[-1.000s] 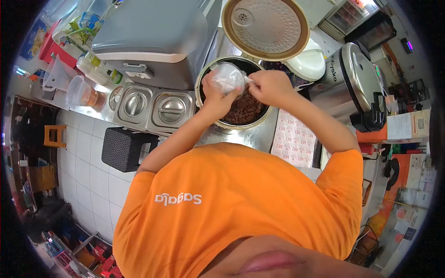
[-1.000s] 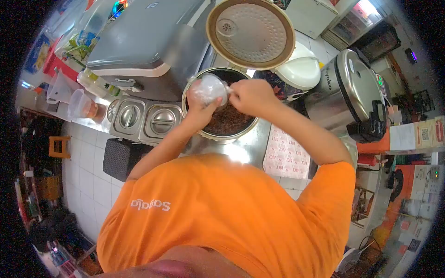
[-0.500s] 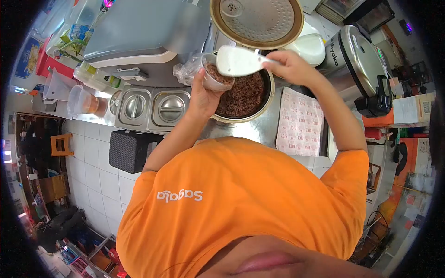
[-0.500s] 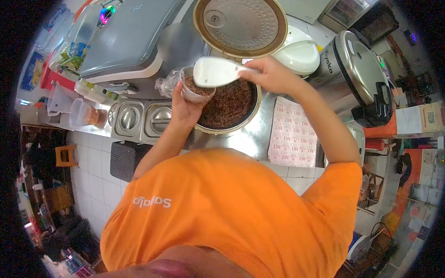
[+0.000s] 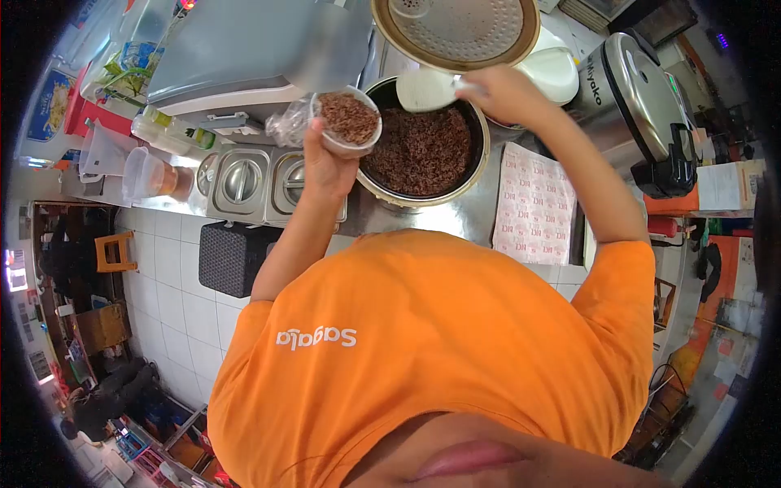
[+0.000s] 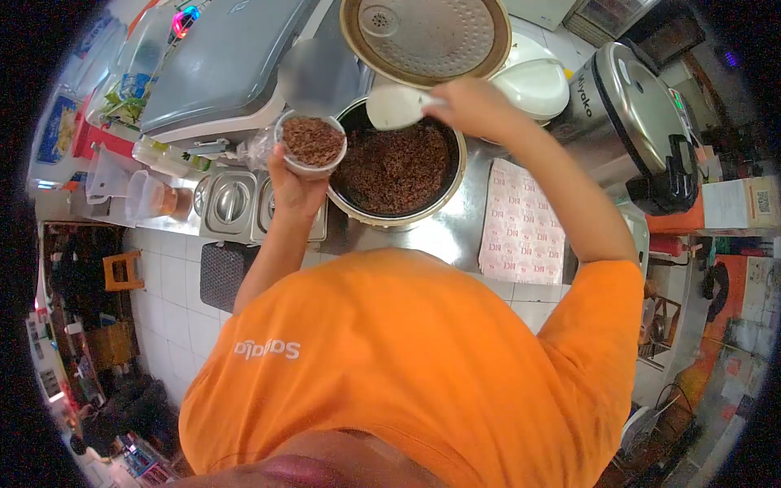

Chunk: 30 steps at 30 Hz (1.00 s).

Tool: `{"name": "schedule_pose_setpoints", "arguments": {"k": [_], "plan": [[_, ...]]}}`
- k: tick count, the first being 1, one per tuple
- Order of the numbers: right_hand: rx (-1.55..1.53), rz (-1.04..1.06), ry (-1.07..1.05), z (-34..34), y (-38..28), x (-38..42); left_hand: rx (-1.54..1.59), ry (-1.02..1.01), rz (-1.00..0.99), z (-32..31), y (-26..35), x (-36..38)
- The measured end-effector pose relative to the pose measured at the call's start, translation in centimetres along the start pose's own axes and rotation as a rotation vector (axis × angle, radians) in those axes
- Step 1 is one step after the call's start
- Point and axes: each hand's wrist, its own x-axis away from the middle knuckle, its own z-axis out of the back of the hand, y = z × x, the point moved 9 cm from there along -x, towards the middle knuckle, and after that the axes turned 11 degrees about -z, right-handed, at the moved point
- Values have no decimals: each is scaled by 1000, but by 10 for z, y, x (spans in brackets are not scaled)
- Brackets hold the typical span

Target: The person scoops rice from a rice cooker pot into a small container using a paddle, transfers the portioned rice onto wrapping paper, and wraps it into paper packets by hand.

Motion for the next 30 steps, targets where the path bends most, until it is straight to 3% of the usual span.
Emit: {"name": "schedule_pose_setpoints", "arguments": {"k": [2, 6, 13, 16, 19, 22, 23, 26, 29, 30], "plan": [[191, -40, -56, -38, -17, -3, 47, -34, -5, 3, 6, 2], [306, 141, -196, -112, -65, -2, 11, -9, 16, 16, 9, 16], [-217, 255, -417, -99, -51, 6, -67, 35, -49, 50, 29, 29], [-416, 125, -508, -78, -28, 8, -78, 54, -88, 38, 35, 30], [-502, -15, -415, -45, -19, 9, 1, 91, -38, 21, 15, 28], [-119, 66, 301, 20, -60, 34, 93, 88, 4, -19, -4, 24], [34, 77, 303, 13, -81, 44, 156, 122, 33, -26, -11, 21], [113, 175, 403, 0, -112, 70, 112, 41, 34, -26, -22, 12], [-156, 109, 569, 27, -74, 71, 143, -10, 14, -25, -17, 10], [-406, 36, 420, 22, -54, 61, 162, -25, 9, -22, -18, 11]]}}
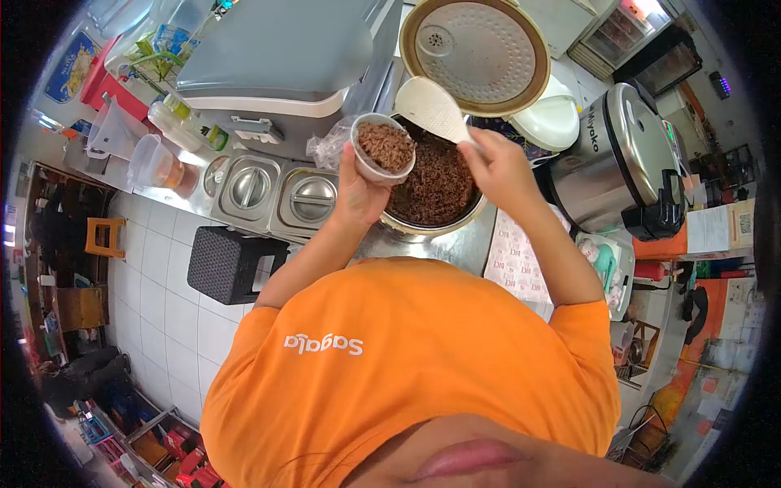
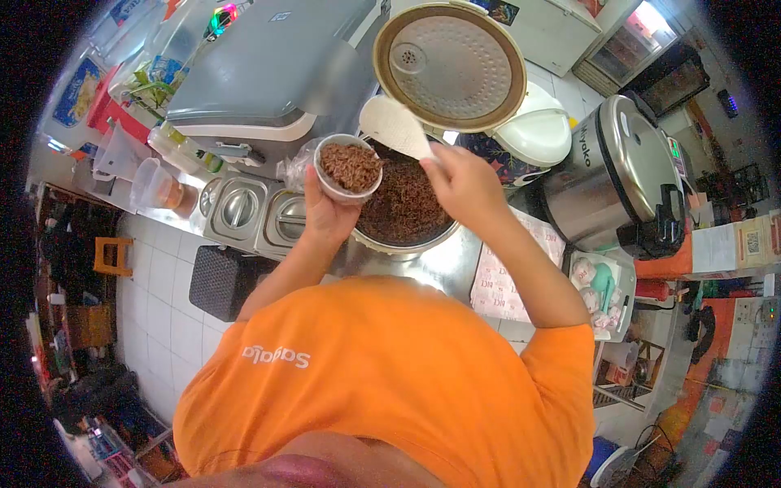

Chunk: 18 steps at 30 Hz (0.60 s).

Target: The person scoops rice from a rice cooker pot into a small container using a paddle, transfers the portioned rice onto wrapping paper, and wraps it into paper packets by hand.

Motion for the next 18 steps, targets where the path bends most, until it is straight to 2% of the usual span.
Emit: {"name": "schedule_pose_setpoints", "arguments": {"k": [1, 2, 4, 5, 7, 8, 9, 11, 14, 15, 17, 18], "plan": [[-224, -151, -124, -6, 18, -3, 19, -13, -2, 2, -1, 1], [-225, -154, -124, -8, 18, 0, -6, 10, -1, 7, -4, 1], [-381, -384, -470, -44, 23, 17, -11, -31, -16, 8, -11, 3], [-308, -339, -521, -67, 25, 28, -13, -72, -38, 7, -13, 2], [-342, -307, -414, -83, 9, 51, 46, -103, -7, 6, -19, 6], [-343, -311, -414, -85, 6, 52, -21, -100, -46, 9, -18, 6], [-354, -305, -473, -89, 2, 54, -87, -99, -87, 10, -16, 6], [-372, -310, -533, -90, -2, 57, -82, -79, -49, 14, -18, 10], [-157, -309, -652, -96, 10, 50, -221, 12, -60, 7, -11, 14], [-156, -311, -648, -92, 14, 46, -221, 9, -58, 2, -10, 14], [-109, -285, -732, -87, 22, 44, -137, 139, -37, 9, -11, 15], [-95, -230, -786, -74, 19, 40, -203, 161, -101, 20, -7, 11]]}}
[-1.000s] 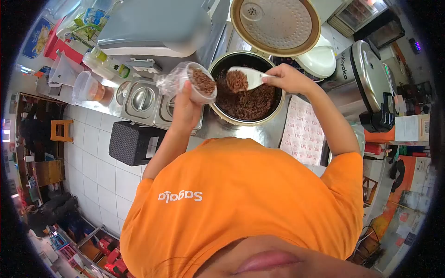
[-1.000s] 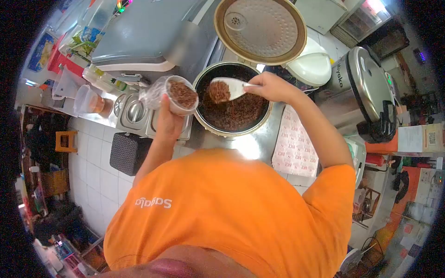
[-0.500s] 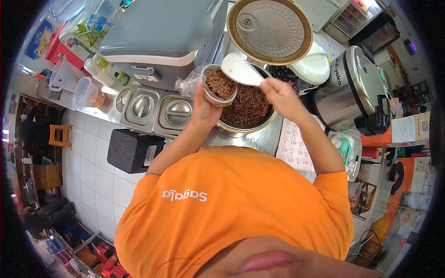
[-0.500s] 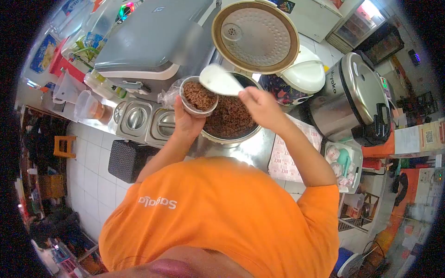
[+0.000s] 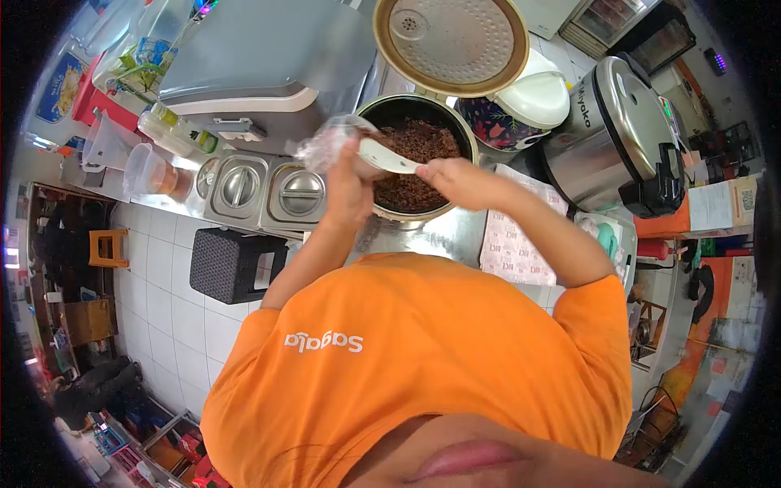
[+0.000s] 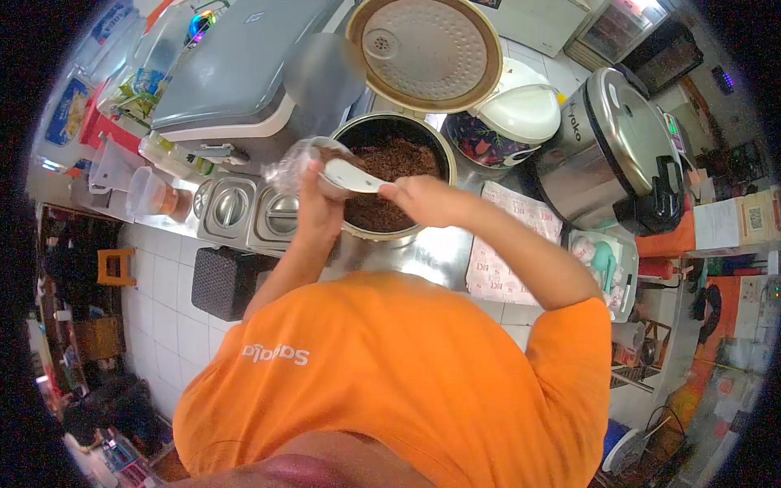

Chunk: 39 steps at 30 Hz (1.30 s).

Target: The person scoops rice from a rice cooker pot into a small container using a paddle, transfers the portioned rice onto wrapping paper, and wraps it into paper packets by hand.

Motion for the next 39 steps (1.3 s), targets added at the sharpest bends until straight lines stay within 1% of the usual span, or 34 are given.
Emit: {"name": "schedule_pose_setpoints", "arguments": {"k": [1, 3, 4, 5, 6, 7, 8, 9, 10, 11, 13, 14, 15, 16, 17, 18, 19, 20, 21, 22, 23, 25, 26, 27, 29, 31, 33, 35, 36, 38, 39], "plan": [[70, -45, -16, 12, 9, 1, -4, -4, -1, -1, 5, -3], [73, -52, 40, 29, 32, -11, 2, 95, -33, 8, 20, -5], [64, -55, 34, 31, 32, -12, -37, 67, -62, 7, 26, -4], [70, -150, -12, 30, 34, -15, -42, 67, -56, 5, 27, 3], [75, -246, -54, 31, 40, -20, -11, 86, -90, -5, 35, 11], [98, -108, 20, 21, 57, -51, 18, 105, -120, -15, 41, 19], [212, -44, 89, 27, 46, -49, 10, 101, -107, -26, 40, 27], [310, 45, 312, 33, 42, -45, 60, 93, -138, -38, 42, 36], [273, 128, 455, 48, 29, -23, 109, 89, -162, -48, 39, 45], [189, 266, 636, 60, 28, 2, 100, 92, -130, -54, 29, 55], [1, 391, 647, 74, 52, 54, 231, 27, -44, -73, 2, 76], [-36, 370, 628, 76, 80, 76, 401, -53, 93, -88, -23, 90], [-154, 242, 522, 75, 117, 97, 406, -48, 121, -93, -44, 102], [-266, 140, 515, 73, 162, 115, 421, -73, 224, -104, -72, 116], [-255, 21, 561, 66, 215, 133, 437, -100, 321, -115, -100, 131], [-241, -95, 605, 56, 272, 149, 388, -129, 379, -126, -125, 144], [-12, -301, 571, 34, 334, 161, 398, -127, 391, -135, -151, 152], [217, -502, 524, 13, 389, 173, 255, -148, 436, -140, -184, 159], [160, -497, 352, -18, 419, 177, 108, -169, 481, -139, -215, 164], [99, -485, 184, -46, 440, 182, -83, -262, 485, -130, -251, 163], [95, -489, 186, -61, 449, 190, -277, -356, 482, -123, -280, 162], [138, -257, 610, -57, 423, 214, -675, -654, 320, -183, -286, 174], [137, -255, 612, -59, 423, 216, -1119, -919, -404, -204, -286, 166], [143, -259, 606, -61, 423, 217, -1464, -1030, -386, -211, -306, 179], [141, -262, 598, -63, 422, 220, -1726, -1237, -186, -180, -367, 192], [140, -252, 569, -61, 423, 219, -1730, -1227, -193, -182, -369, 196], [135, -232, 586, -59, 423, 220, -1734, -1219, -206, -182, -368, 196], [130, -210, 602, -57, 425, 221, -1640, -1196, -283, -184, -359, 191], [105, -180, 601, -58, 428, 221, -1648, -1193, -286, -187, -353, 187], [83, -140, 605, -51, 424, 221, -1482, -1073, -338, -207, -326, 167], [34, -180, 615, -43, 419, 227, -1489, -1066, -342, -208, -318, 153]]}}
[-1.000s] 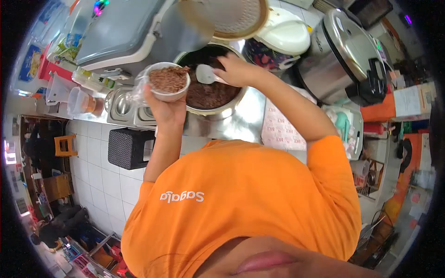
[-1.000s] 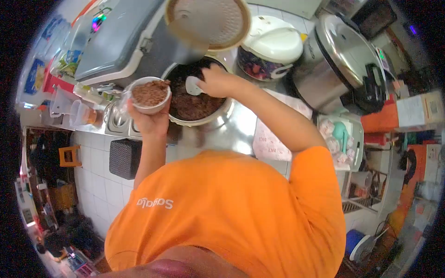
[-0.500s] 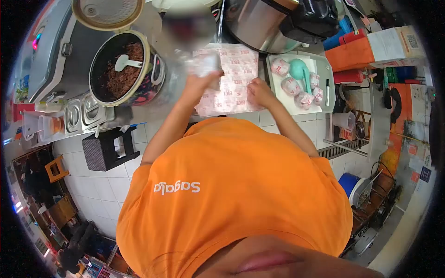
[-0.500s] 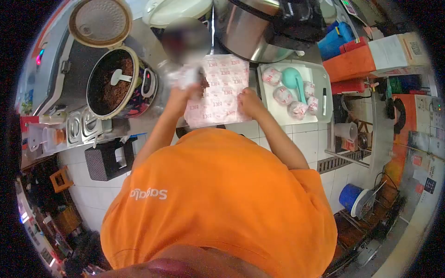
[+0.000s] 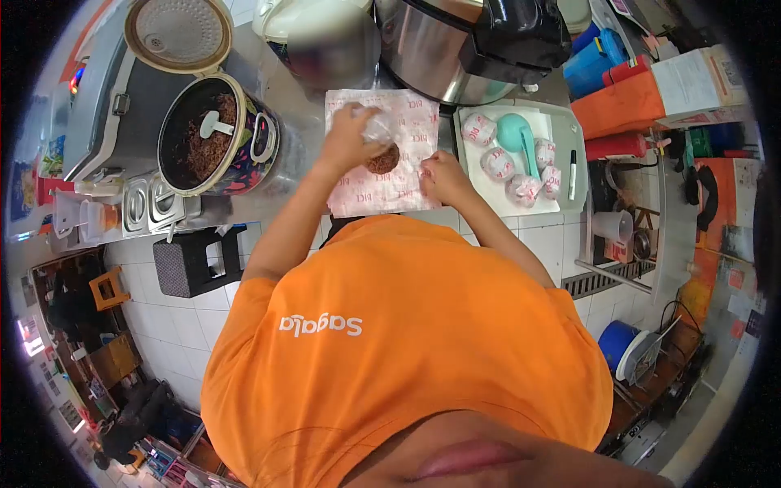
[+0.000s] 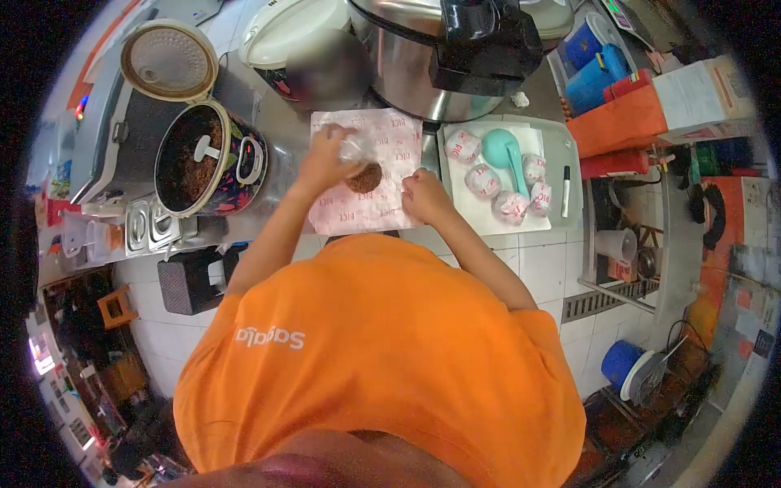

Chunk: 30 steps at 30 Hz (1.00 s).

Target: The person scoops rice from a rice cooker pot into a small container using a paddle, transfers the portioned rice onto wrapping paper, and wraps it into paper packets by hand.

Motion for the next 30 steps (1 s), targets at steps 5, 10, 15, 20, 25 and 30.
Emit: {"name": "schedule_pose_setpoints", "arguments": {"k": [5, 10, 15, 20, 25, 30], "plan": [[-138, 162, -125, -18, -13, 5, -349, 94, 254, 59, -87, 5], [-169, 285, -102, -31, -22, 9, -559, 303, 184, 69, -54, 34], [-166, 288, -139, -41, -17, 0, 169, -50, 5, -12, -20, 101], [-207, 267, -245, -41, -16, -13, -39, 22, -192, -19, 9, 140], [-184, 102, -481, -16, -28, -19, 402, -104, 270, -34, -58, 139], [195, 259, -408, -26, -28, 9, 30, -287, -106, -25, 9, 113]]}}
